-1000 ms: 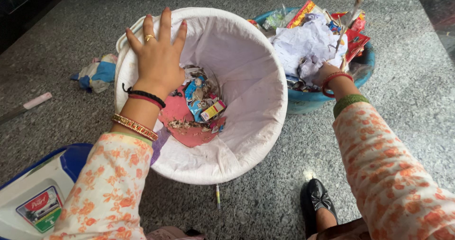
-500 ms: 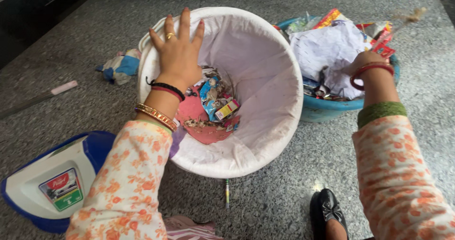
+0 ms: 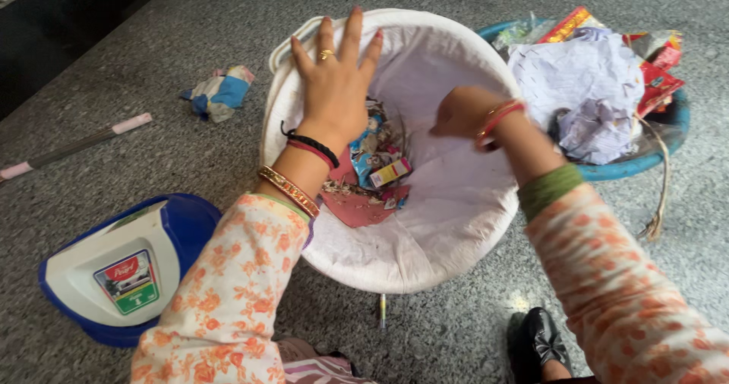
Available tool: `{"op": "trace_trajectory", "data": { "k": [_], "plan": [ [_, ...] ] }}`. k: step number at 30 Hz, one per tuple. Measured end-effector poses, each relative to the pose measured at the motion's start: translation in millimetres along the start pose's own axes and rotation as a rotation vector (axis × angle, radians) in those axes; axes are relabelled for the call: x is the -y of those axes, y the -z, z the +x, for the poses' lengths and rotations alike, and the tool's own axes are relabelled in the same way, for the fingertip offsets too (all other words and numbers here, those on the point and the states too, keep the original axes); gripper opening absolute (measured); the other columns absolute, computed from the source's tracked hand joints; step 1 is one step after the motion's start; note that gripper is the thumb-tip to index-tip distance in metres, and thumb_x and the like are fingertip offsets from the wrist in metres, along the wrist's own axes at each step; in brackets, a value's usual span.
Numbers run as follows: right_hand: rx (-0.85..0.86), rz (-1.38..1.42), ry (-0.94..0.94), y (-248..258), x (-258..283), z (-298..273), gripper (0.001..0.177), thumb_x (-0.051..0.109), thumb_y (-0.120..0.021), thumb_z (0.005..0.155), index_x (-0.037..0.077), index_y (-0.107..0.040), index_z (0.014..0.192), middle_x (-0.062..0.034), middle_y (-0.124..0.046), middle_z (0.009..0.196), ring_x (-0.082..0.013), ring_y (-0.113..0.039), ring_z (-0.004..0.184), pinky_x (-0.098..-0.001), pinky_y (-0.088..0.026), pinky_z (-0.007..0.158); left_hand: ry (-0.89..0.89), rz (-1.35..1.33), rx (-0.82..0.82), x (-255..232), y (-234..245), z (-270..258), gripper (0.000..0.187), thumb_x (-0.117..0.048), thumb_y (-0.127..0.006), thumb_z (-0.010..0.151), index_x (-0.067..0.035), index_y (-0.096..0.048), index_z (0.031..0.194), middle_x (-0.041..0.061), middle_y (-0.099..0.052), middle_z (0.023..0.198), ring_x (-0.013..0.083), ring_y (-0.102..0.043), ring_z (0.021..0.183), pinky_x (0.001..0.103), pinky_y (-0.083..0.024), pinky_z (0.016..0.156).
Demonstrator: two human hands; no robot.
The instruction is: The person sorts items between two containers by hand, moving paper scraps and plastic packaging from one bin to another.
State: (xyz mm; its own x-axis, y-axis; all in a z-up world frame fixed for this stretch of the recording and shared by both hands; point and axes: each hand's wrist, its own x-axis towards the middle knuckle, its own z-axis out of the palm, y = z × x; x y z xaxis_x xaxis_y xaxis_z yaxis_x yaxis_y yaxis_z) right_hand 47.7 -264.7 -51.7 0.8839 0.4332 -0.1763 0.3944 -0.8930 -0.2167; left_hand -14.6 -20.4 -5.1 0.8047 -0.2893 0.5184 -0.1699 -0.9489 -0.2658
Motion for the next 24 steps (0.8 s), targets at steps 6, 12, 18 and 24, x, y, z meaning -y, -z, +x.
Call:
{"op": "trace_trajectory", "data": {
  "k": [6, 12, 18, 24],
  "plan": [
    [0.251, -0.313, 0.281, -163, 3, 107, 0.041, 0.038, -0.073, 0.078, 0.018, -0.079, 0.113, -0.0127, -0.075, 0.110, -0.0332, -0.070, 0.101, -0.0456, -0.056, 0.091, -0.014, -0.017, -0.021, -10, 5, -5, 0.087, -0.013, -0.073, 0.075, -0.028, -0.045, 0.155, 0.011, -0.019, 0.167, 0.0450, -0.028, 0.148, 0.079, -0.023, 0.109],
    [0.361, -0.490, -0.005, -233, 11, 123, 0.098, 0.065, -0.086, 0.067, 0.020, -0.053, 0.149, -0.0042, -0.045, 0.159, -0.0221, -0.036, 0.151, -0.0540, -0.022, 0.124, -0.018, -0.024, -0.033, -22, 15, -18, 0.084, -0.017, -0.073, 0.078, -0.028, -0.044, 0.156, 0.009, -0.018, 0.167, 0.0435, -0.029, 0.149, 0.077, -0.026, 0.111],
    [0.372, -0.553, -0.088, -251, 7, 114, 0.108, 0.078, -0.072, 0.075, 0.022, -0.034, 0.160, -0.0053, -0.018, 0.170, -0.0233, -0.008, 0.159, -0.0592, 0.001, 0.126, -0.026, -0.001, -0.056, -21, 21, -26, 0.084, -0.021, -0.074, 0.080, -0.031, -0.042, 0.157, 0.007, -0.017, 0.168, 0.0404, -0.030, 0.150, 0.077, -0.028, 0.112],
    [0.428, -0.648, -0.018, -237, 23, 105, 0.098, 0.071, -0.071, 0.081, 0.018, -0.040, 0.158, -0.0083, -0.023, 0.169, -0.0286, -0.009, 0.159, -0.0617, -0.005, 0.124, -0.034, -0.001, -0.053, -19, 20, -30, 0.085, -0.021, -0.074, 0.079, -0.031, -0.041, 0.157, 0.006, -0.017, 0.167, 0.0407, -0.030, 0.150, 0.077, -0.029, 0.112]
  ]
}}
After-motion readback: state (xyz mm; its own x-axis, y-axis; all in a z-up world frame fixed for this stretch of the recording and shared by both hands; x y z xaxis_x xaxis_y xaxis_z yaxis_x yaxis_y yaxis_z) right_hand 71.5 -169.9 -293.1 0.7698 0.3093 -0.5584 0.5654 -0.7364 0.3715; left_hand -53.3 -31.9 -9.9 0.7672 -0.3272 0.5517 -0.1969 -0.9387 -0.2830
